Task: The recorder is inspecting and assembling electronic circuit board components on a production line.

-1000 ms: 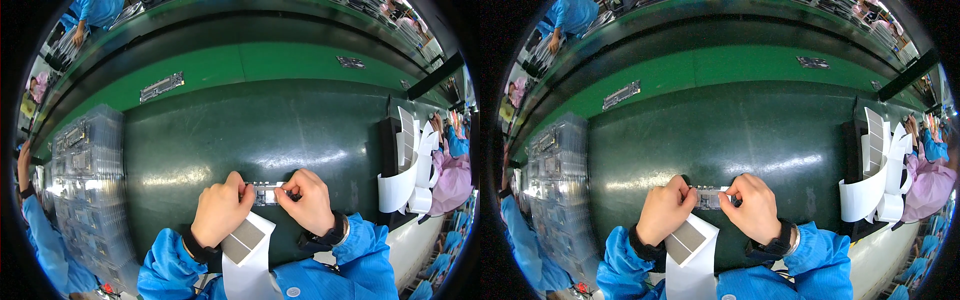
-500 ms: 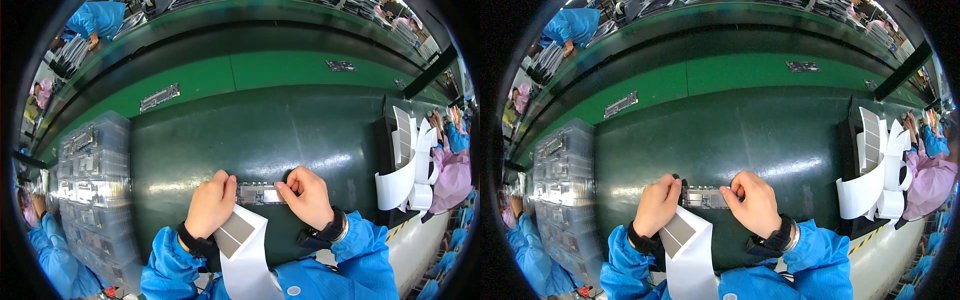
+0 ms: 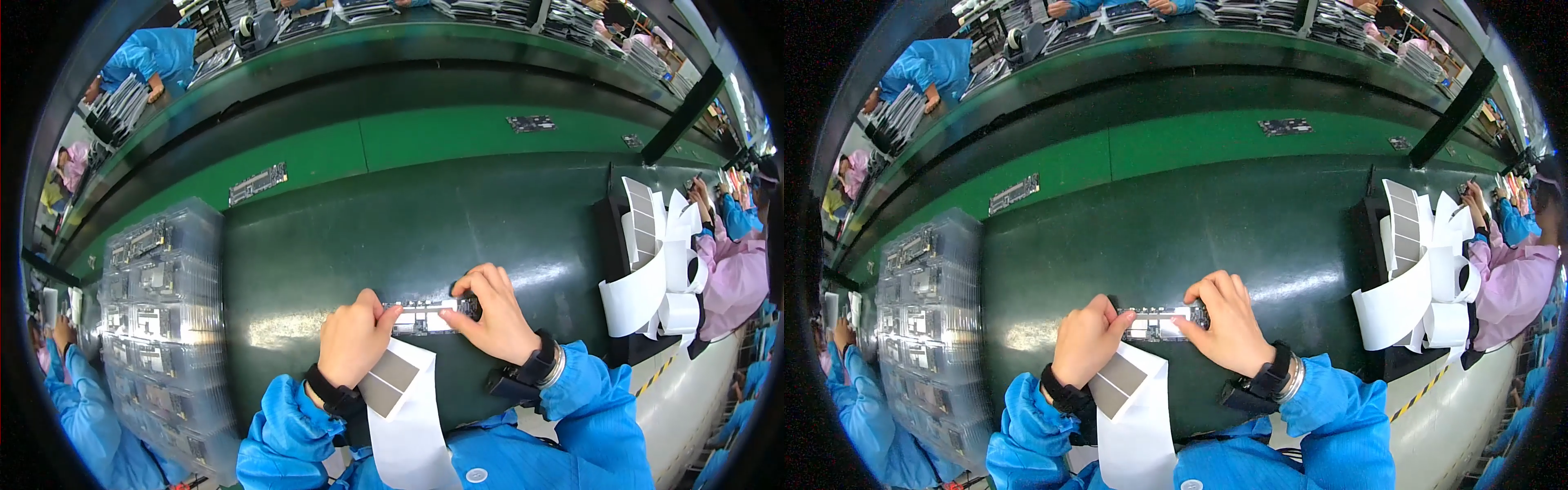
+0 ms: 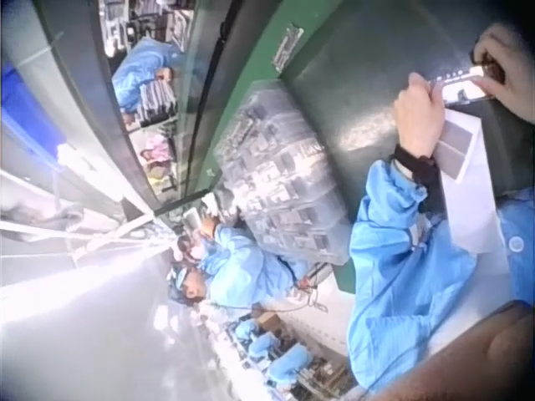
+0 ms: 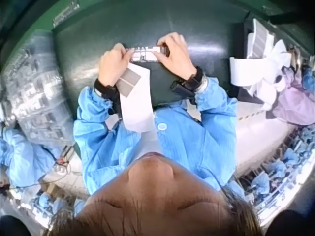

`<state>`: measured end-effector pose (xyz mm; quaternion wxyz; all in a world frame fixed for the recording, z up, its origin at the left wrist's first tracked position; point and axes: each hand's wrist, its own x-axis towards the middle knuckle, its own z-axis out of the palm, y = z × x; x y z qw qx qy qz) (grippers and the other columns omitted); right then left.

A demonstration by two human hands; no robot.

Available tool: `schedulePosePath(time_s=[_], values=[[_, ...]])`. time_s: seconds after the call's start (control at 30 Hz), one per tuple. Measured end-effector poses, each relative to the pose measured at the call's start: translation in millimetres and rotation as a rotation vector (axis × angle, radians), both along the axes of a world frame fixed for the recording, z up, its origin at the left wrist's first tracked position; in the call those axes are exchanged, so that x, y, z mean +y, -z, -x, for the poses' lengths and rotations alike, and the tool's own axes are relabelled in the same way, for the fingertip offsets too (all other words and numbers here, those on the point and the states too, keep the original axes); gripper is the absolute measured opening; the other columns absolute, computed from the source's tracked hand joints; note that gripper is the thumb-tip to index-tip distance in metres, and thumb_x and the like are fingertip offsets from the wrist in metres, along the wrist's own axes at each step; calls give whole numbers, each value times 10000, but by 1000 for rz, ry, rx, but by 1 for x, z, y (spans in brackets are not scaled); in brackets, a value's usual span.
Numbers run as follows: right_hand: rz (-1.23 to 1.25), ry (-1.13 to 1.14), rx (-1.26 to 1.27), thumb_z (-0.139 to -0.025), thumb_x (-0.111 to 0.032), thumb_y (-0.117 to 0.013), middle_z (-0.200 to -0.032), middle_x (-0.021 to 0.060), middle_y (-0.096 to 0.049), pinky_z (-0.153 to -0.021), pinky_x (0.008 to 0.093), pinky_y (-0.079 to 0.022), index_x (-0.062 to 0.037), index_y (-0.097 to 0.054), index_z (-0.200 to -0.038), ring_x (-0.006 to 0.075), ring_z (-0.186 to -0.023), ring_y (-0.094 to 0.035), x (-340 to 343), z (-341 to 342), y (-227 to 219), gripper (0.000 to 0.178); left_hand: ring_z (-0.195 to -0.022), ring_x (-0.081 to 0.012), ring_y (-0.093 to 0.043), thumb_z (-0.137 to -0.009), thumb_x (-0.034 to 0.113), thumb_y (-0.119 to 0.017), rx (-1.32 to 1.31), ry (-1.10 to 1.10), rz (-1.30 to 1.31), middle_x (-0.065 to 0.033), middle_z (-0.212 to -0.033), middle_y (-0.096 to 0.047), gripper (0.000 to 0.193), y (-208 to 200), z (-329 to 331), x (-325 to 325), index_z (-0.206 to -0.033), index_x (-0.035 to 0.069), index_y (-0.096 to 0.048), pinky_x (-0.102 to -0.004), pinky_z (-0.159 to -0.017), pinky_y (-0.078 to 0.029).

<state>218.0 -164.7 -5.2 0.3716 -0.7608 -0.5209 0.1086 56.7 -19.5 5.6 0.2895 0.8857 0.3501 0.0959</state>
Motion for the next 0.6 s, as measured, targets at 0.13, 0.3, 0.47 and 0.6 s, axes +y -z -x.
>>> schedulePosePath(time_s=[0.13, 0.3, 0.47, 0.6], values=[[61, -132, -52, -701, -234, -775, -1064, 119, -459, -867, 383, -375, -60, -571, -1062, 296, -992, -436, -10, -6, -11, 450, -583, -330, -592, -929, 302, -511, -67, -84, 149, -159, -583, -572, 355, -6, -3, 0, -713, 26, -566, -400, -531, -423], [53, -267, -85, -690, -223, -775, -1046, 120, -489, -885, 392, -388, -37, -577, -1038, 304, -1001, -448, -3, -25, -9, 441, -676, -386, -609, -967, 325, -417, -171, -107, 288, -175, -683, -625, 407, -9, -5, 0, -758, 7, -563, -436, -625, -459], [-94, -191, -127, -661, -213, -777, -944, 130, -544, -821, 385, -443, -22, -584, -966, 314, -934, -531, 36, -73, -12, 409, -581, -254, -541, -972, 364, -384, -216, -132, 324, -128, -591, -528, 459, -2, -9, -4, -754, 10, -580, -349, -583, -413], [-184, -66, -66, -681, -249, -780, -936, 121, -572, -809, 369, -448, -11, -621, -925, 288, -923, -547, 94, -136, -2, 377, -588, -257, -549, -965, 371, -396, -180, -122, 307, -132, -594, -532, 454, -1, -14, -6, -748, 22, -588, -362, -586, -415]])
